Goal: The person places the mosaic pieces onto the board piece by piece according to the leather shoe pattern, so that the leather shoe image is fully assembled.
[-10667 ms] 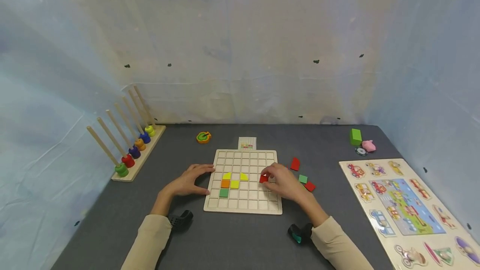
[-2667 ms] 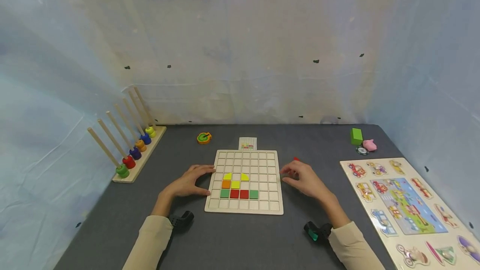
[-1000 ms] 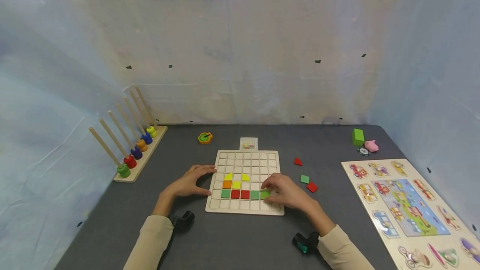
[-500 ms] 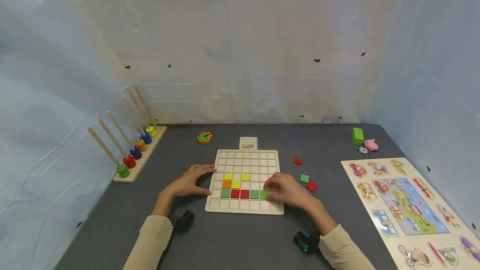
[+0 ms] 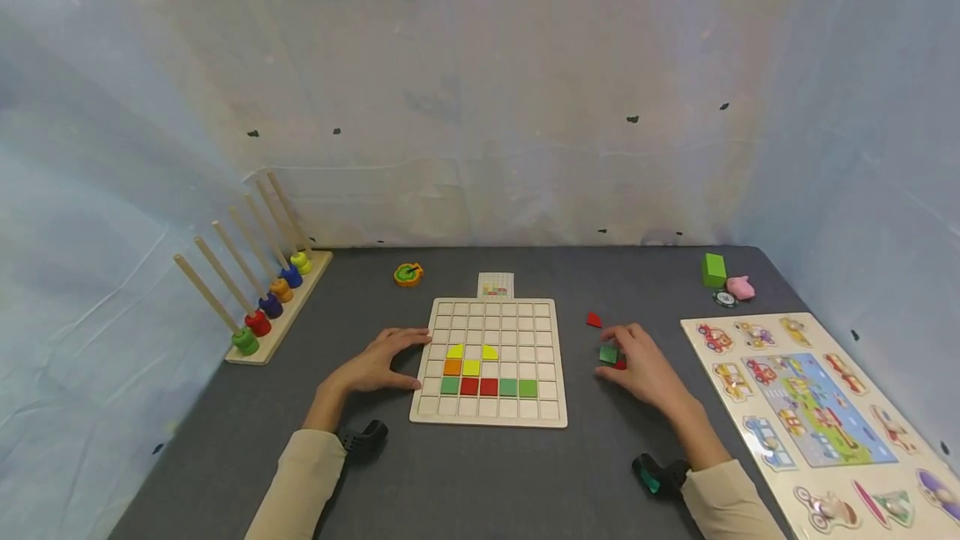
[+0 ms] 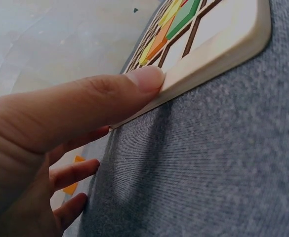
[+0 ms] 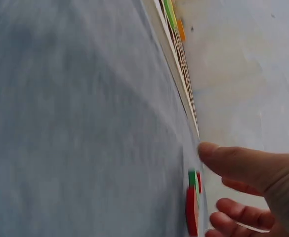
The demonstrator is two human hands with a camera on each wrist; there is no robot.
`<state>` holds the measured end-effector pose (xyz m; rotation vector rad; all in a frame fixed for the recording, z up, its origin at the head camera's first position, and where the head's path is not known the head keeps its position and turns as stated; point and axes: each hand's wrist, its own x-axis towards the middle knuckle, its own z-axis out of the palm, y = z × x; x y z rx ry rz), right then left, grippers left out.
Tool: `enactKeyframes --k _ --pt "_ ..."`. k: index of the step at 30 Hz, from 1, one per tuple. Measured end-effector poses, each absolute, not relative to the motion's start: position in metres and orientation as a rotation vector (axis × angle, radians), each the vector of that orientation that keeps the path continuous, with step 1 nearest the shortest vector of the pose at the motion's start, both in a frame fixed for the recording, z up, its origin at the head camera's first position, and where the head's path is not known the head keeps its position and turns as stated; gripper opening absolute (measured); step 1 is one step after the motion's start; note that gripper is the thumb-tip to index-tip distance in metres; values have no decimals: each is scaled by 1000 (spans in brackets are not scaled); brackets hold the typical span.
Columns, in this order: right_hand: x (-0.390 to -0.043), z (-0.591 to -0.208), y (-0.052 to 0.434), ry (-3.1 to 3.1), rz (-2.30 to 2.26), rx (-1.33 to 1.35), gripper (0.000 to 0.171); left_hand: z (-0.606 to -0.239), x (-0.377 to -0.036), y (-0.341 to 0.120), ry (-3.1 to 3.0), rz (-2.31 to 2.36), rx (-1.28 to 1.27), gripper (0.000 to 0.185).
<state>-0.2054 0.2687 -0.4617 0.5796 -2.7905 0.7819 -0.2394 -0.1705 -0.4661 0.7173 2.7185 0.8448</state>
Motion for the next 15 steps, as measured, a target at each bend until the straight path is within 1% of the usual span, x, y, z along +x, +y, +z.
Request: enactKeyframes --k 3,6,15 --pt "-205 -462 281 -2842 769 527 51 -467 -240 -171 2723 842 726 76" --pt "-205 -462 289 -2891 771 510 52 -467 -239 -171 2720 846 734 76" --pt "-205 -462 295 -2936 815 549 36 -467 -240 -170 2727 847 718 77"
